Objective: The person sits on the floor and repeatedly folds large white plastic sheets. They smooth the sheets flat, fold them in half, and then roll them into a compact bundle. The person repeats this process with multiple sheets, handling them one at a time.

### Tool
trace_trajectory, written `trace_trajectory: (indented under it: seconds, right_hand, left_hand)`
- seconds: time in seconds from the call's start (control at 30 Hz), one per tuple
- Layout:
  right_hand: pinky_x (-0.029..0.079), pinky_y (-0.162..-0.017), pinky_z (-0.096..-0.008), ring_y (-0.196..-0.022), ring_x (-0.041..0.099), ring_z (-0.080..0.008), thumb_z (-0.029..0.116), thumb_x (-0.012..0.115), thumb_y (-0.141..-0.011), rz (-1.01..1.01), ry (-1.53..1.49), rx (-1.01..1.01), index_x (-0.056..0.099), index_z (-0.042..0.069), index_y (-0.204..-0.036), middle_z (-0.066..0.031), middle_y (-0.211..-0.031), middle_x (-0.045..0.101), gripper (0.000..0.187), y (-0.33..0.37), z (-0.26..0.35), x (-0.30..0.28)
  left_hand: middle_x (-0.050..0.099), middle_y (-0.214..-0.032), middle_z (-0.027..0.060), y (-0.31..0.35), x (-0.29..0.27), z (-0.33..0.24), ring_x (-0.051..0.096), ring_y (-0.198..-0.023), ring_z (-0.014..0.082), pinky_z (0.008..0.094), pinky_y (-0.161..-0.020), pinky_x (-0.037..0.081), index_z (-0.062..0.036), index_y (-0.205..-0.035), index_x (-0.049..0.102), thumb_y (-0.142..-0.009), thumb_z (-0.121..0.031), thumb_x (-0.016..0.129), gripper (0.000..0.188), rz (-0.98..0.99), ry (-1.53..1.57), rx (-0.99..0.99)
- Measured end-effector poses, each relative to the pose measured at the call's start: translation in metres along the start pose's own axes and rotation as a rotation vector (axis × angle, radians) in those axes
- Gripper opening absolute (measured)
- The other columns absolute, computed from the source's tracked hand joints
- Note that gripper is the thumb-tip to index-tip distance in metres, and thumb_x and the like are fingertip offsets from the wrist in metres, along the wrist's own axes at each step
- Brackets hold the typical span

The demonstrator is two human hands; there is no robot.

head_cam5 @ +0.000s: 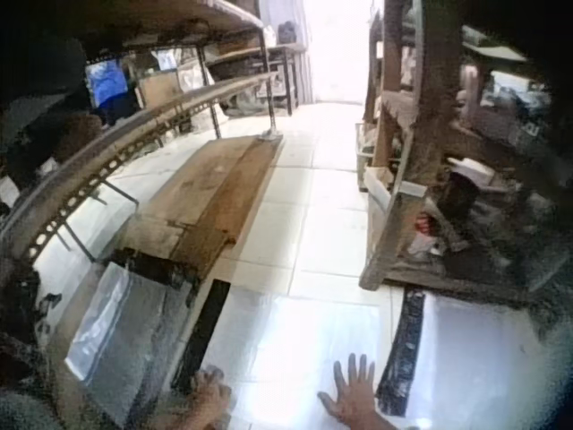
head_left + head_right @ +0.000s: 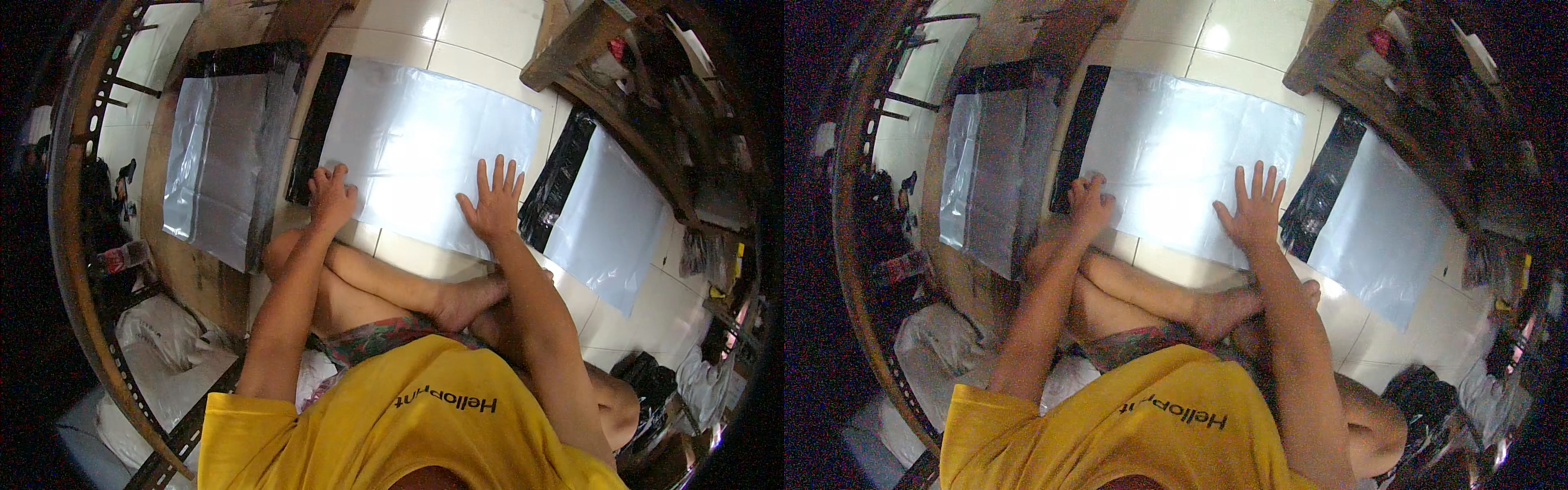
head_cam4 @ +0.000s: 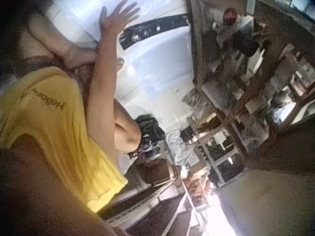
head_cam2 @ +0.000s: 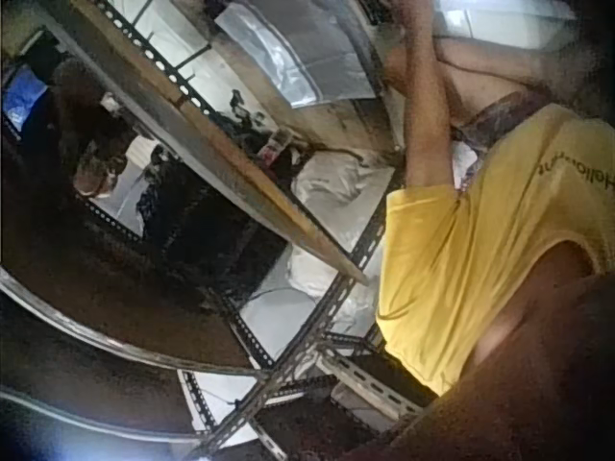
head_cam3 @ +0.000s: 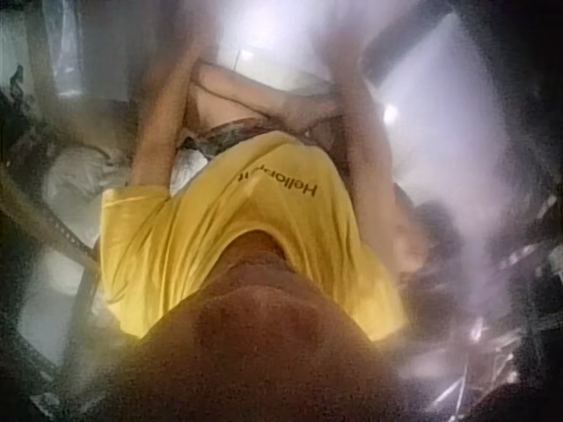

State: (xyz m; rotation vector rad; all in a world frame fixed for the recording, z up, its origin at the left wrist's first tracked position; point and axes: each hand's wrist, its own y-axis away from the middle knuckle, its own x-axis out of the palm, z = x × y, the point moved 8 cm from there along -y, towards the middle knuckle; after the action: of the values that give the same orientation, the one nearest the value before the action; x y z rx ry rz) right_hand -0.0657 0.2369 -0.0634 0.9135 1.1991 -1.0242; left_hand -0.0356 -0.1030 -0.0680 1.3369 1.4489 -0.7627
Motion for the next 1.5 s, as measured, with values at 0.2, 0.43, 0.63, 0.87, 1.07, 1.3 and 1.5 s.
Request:
trace_trajectory:
  seconds: [0.2,0.43,0.63,0.87,1.07,1.3,1.5]
  right_hand:
    - [0.035,-0.11,-0.0567,-0.134,0.042,-0.0473,0.036,0.069,-0.089,-0.054,-0.167,-0.165,0.053,0.004,-0.138,-0.0297,-0.145,0.045,0.061,0.024,0.034,-0.03]
    - [0.051,-0.077,-0.0419,-0.095,0.059,-0.0299,0.015,0.067,-0.082,0.177,-0.127,-0.386,0.061,0.008,-0.097,-0.0112,-0.098,0.058,0.017,0.079,0.095,-0.015]
    - [0.051,-0.076,-0.042,-0.095,0.06,-0.0298,0.014,0.064,-0.084,0.219,-0.04,-0.304,0.061,0.009,-0.094,-0.0111,-0.094,0.059,0.012,0.073,0.088,-0.015]
    - [0.049,-0.083,-0.0484,-0.099,0.06,-0.0333,0.029,0.08,-0.079,0.149,-0.225,-0.231,0.064,0.008,-0.1,-0.0135,-0.102,0.06,0.034,0.022,0.072,-0.043]
    - [0.05,-0.092,-0.0499,-0.111,0.058,-0.0373,0.029,0.075,-0.085,-0.1,-0.188,-0.083,0.062,0.003,-0.118,-0.0197,-0.119,0.06,0.043,-0.122,0.0,-0.073]
    - [0.052,-0.096,-0.0499,-0.111,0.063,-0.0382,0.033,0.063,-0.093,0.181,-0.073,0.007,0.067,0.006,-0.114,-0.0197,-0.116,0.066,0.034,-0.212,-0.05,-0.037]
    - [0.052,-0.089,-0.0467,-0.1,0.066,-0.0364,0.027,0.063,-0.095,0.105,-0.165,-0.02,0.073,0.006,-0.101,-0.0181,-0.101,0.069,0.025,-0.22,-0.064,-0.031]
  left_hand:
    - [0.055,-0.122,0.0156,0.031,-0.006,-0.085,0.052,-0.118,0.036,0.0515,-0.096,0.047,-0.0097,-0.117,0.063,-0.083,-0.021,0.072,0.037,0.283,-0.008,0.544]
    - [0.062,-0.126,0.0083,0.069,0.031,-0.132,0.056,-0.117,0.0272,0.0422,-0.096,0.049,-0.01,-0.111,0.067,-0.082,-0.018,0.071,0.031,0.354,-0.251,0.994]
    - [0.061,-0.122,0.0064,0.071,0.033,-0.127,0.056,-0.114,0.0252,0.041,-0.095,0.048,-0.0106,-0.109,0.067,-0.081,-0.021,0.071,0.03,0.314,-0.293,1.102]
    - [0.058,-0.101,0.005,0.084,-0.004,-0.166,0.055,-0.103,0.0231,0.0382,-0.088,0.044,-0.0112,-0.094,0.067,-0.082,-0.019,0.064,0.015,0.058,-0.128,1.192]
    - [0.056,-0.102,0.0047,0.099,0.053,-0.196,0.054,-0.103,0.0238,0.0404,-0.086,0.042,-0.0128,-0.097,0.065,-0.086,-0.031,0.065,0.021,0.228,-0.206,1.364]
    - [0.055,-0.098,0.0023,0.094,0.056,-0.208,0.055,-0.102,0.0217,0.0398,-0.091,0.042,-0.016,-0.088,0.062,-0.086,-0.033,0.061,0.017,0.242,-0.224,1.402]
    - [0.058,-0.098,0.0033,0.093,0.045,-0.202,0.056,-0.104,0.0232,0.0498,-0.107,0.041,-0.0133,-0.086,0.063,-0.082,-0.026,0.06,0.013,0.176,-0.173,1.325]
